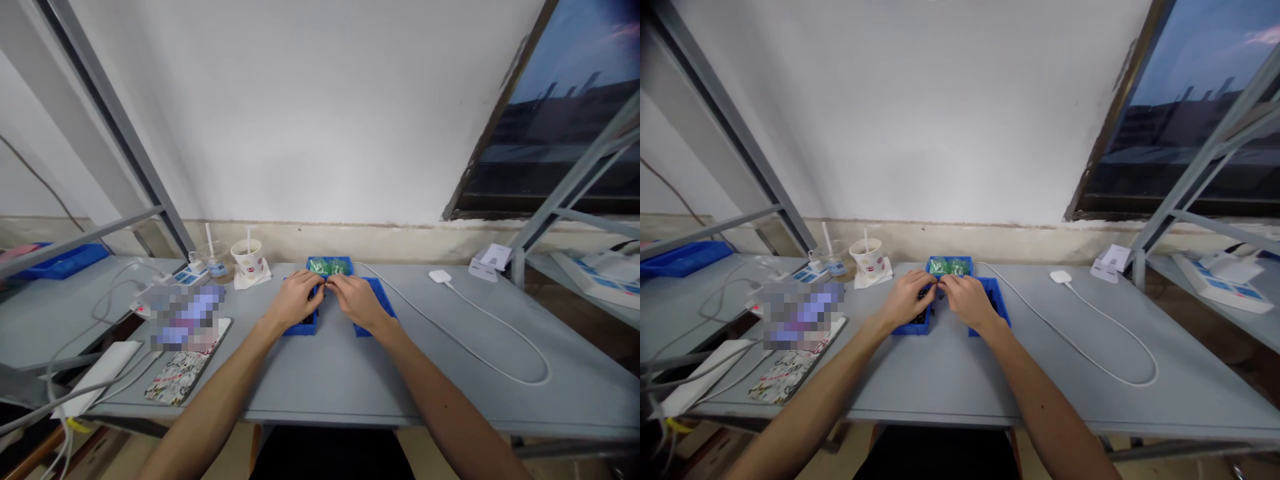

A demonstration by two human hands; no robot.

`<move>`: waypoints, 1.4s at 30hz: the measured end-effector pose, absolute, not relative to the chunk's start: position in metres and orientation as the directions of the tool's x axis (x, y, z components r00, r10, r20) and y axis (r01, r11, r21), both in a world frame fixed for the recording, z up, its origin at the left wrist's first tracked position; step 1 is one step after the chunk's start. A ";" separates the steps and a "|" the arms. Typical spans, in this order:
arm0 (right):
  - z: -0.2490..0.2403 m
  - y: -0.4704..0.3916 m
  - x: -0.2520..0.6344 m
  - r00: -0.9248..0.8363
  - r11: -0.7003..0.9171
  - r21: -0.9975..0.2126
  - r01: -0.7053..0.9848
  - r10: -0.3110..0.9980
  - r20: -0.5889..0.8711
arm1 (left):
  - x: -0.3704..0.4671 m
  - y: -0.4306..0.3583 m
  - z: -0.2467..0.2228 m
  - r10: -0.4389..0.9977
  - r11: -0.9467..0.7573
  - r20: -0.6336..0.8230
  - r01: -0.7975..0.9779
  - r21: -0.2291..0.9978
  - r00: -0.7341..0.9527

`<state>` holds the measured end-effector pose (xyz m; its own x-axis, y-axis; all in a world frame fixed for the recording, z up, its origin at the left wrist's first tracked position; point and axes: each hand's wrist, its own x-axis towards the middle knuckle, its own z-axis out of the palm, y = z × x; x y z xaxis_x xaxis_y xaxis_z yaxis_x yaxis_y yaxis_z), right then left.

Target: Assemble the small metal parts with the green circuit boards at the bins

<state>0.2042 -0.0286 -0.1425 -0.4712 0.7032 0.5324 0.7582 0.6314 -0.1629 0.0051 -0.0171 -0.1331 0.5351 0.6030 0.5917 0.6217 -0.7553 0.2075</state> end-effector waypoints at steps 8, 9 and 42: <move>-0.146 -0.025 0.206 -0.502 0.663 -0.143 0.735 0.673 0.544 | 0.006 -0.018 -0.134 0.605 -0.763 0.568 0.609 0.215 0.558; -0.146 -0.025 0.207 -0.508 0.669 -0.140 0.730 0.668 0.544 | 0.006 -0.018 -0.134 0.601 -0.769 0.564 0.603 0.215 0.566; -0.147 -0.026 0.202 -0.362 0.661 -0.396 0.638 0.711 0.603 | 0.008 -0.020 -0.134 0.598 -0.765 0.598 0.603 0.228 0.534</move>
<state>0.2022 -0.0258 -0.1465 -0.3622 0.7109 0.6029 0.6375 0.6608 -0.3961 0.0078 -0.0197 -0.1342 0.5337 0.5985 0.5975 0.6027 -0.7648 0.2276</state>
